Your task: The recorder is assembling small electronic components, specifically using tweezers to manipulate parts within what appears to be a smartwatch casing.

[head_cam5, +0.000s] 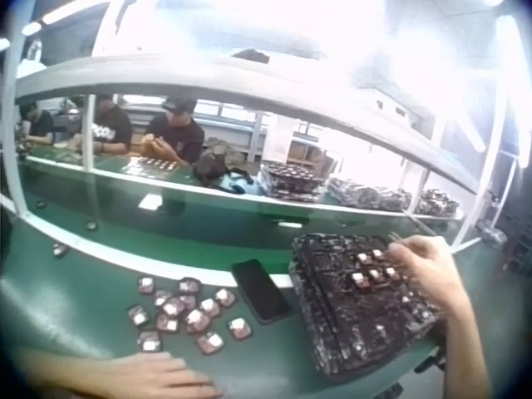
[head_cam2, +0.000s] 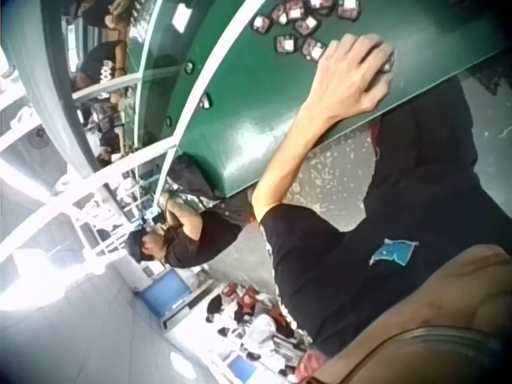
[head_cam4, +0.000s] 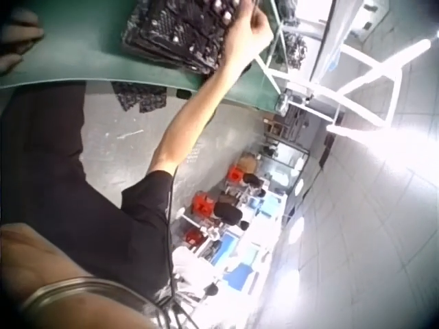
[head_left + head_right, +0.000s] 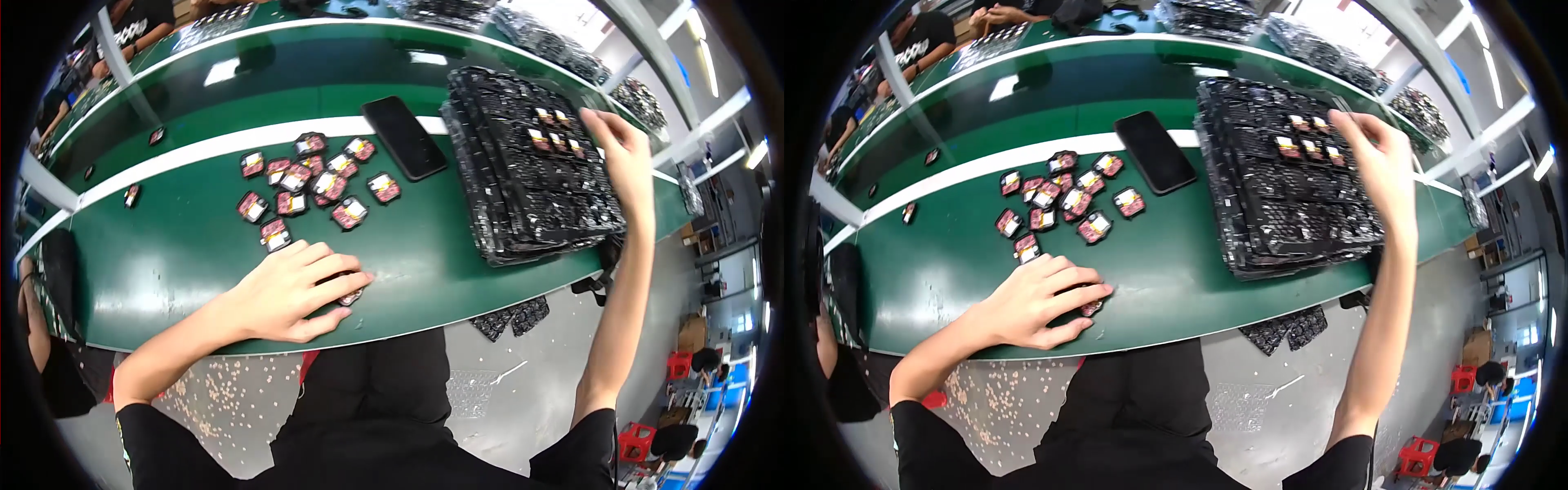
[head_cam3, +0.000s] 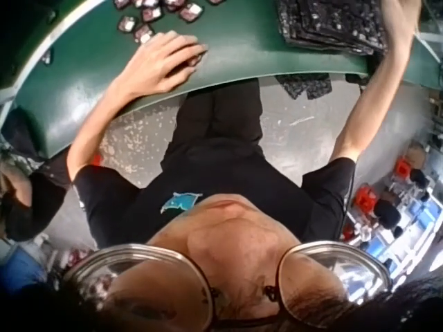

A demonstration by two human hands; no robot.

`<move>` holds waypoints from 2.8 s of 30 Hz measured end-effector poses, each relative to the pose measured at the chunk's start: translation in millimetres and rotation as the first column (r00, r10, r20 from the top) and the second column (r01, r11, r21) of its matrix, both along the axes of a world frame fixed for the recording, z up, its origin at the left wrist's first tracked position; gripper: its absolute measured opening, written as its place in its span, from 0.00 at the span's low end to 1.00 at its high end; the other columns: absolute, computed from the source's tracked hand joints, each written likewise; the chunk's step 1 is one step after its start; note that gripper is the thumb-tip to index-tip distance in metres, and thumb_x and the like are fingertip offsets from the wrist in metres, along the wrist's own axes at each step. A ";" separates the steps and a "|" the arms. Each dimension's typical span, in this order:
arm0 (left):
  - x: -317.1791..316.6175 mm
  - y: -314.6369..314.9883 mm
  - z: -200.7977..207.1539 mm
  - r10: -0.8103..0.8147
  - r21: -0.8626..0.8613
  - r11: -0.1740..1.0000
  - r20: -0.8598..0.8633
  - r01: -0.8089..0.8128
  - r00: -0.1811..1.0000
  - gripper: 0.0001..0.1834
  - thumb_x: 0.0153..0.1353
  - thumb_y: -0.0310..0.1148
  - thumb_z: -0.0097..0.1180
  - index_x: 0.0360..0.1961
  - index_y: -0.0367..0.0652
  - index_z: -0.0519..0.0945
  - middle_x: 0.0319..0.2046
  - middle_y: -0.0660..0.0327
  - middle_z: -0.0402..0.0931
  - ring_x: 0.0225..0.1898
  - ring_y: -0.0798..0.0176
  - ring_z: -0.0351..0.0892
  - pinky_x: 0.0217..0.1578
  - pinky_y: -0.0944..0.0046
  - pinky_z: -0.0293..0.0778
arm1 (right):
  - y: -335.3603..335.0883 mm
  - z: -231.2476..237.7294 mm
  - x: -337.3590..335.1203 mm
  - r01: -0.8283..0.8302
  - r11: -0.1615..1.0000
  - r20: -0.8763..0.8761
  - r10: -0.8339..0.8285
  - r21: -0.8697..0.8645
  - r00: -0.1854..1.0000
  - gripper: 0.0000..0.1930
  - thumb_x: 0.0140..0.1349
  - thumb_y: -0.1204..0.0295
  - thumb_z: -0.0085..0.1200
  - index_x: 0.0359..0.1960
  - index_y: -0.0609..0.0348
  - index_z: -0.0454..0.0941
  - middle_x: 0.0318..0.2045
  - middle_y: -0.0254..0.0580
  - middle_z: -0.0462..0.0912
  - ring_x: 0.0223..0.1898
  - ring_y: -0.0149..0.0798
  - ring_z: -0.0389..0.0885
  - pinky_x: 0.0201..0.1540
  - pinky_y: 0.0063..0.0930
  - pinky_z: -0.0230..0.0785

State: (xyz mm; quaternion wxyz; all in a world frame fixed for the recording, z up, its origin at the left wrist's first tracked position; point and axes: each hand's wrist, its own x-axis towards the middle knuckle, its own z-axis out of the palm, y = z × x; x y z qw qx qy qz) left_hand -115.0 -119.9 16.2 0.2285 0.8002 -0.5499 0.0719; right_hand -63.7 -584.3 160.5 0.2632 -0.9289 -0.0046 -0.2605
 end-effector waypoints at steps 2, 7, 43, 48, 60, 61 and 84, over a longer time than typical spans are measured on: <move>-9.6 11.9 -8.3 0.021 0.004 1.000 -0.011 -0.021 1.000 0.27 0.66 0.45 0.74 0.63 0.48 0.85 0.54 0.59 0.80 0.41 0.57 0.78 0.42 0.56 0.73 | 38.6 13.6 -38.3 -0.069 0.978 -0.074 0.085 0.195 0.994 0.20 0.80 0.63 0.61 0.62 0.67 0.88 0.34 0.25 0.84 0.31 0.19 0.74 0.34 0.19 0.64; -9.4 10.9 -5.7 0.063 0.042 0.997 -0.085 -0.060 0.994 0.33 0.63 0.55 0.75 0.63 0.47 0.84 0.47 0.61 0.76 0.41 0.58 0.78 0.43 0.56 0.73 | 127.1 -11.5 -132.7 -0.132 0.952 -0.182 0.187 0.276 0.965 0.18 0.81 0.74 0.54 0.66 0.65 0.86 0.28 0.23 0.77 0.25 0.17 0.64 0.27 0.17 0.51; -9.5 21.1 -5.4 0.219 -0.025 0.964 -0.484 -0.264 0.847 0.37 0.47 0.45 0.85 0.56 0.34 0.92 0.39 0.56 0.86 0.35 0.61 0.83 0.35 0.64 0.77 | 217.4 -159.7 -102.7 -0.471 0.755 -0.121 0.577 0.455 0.808 0.08 0.55 0.87 0.71 0.36 0.68 0.93 0.22 0.32 0.80 0.18 0.20 0.67 0.22 0.18 0.50; -10.9 19.3 1.9 0.293 0.056 0.953 -0.434 -0.299 0.852 0.38 0.45 0.47 0.86 0.56 0.36 0.90 0.36 0.60 0.85 0.28 0.66 0.71 0.29 0.66 0.66 | 216.6 -159.3 -105.0 -0.448 0.763 -0.125 0.558 0.467 0.820 0.09 0.54 0.87 0.71 0.37 0.68 0.93 0.22 0.32 0.81 0.18 0.19 0.67 0.22 0.18 0.49; -8.7 19.6 -4.0 0.249 -0.014 0.959 -0.426 -0.282 0.870 0.34 0.46 0.47 0.86 0.51 0.37 0.90 0.36 0.61 0.84 0.27 0.66 0.68 0.28 0.66 0.61 | 220.4 -173.3 -109.7 -0.565 0.803 0.109 0.555 0.191 0.825 0.16 0.50 0.89 0.75 0.43 0.66 0.95 0.27 0.35 0.84 0.20 0.23 0.71 0.20 0.21 0.55; -7.9 19.7 -3.8 0.248 -0.014 0.960 -0.425 -0.280 0.870 0.34 0.46 0.47 0.86 0.51 0.37 0.90 0.36 0.61 0.84 0.27 0.66 0.68 0.28 0.66 0.61 | 220.8 -172.9 -109.7 -0.564 0.803 0.110 0.554 0.191 0.826 0.16 0.50 0.89 0.75 0.43 0.66 0.95 0.27 0.35 0.84 0.20 0.23 0.71 0.20 0.21 0.55; 9.3 32.4 -5.1 0.082 -0.033 0.992 -0.538 -0.118 0.839 0.39 0.50 0.58 0.82 0.51 0.32 0.91 0.39 0.57 0.87 0.29 0.70 0.72 0.26 0.69 0.60 | 211.9 -161.8 -102.8 -0.508 0.712 -0.112 0.626 0.486 0.771 0.09 0.55 0.86 0.71 0.38 0.65 0.95 0.21 0.33 0.82 0.20 0.23 0.71 0.23 0.21 0.54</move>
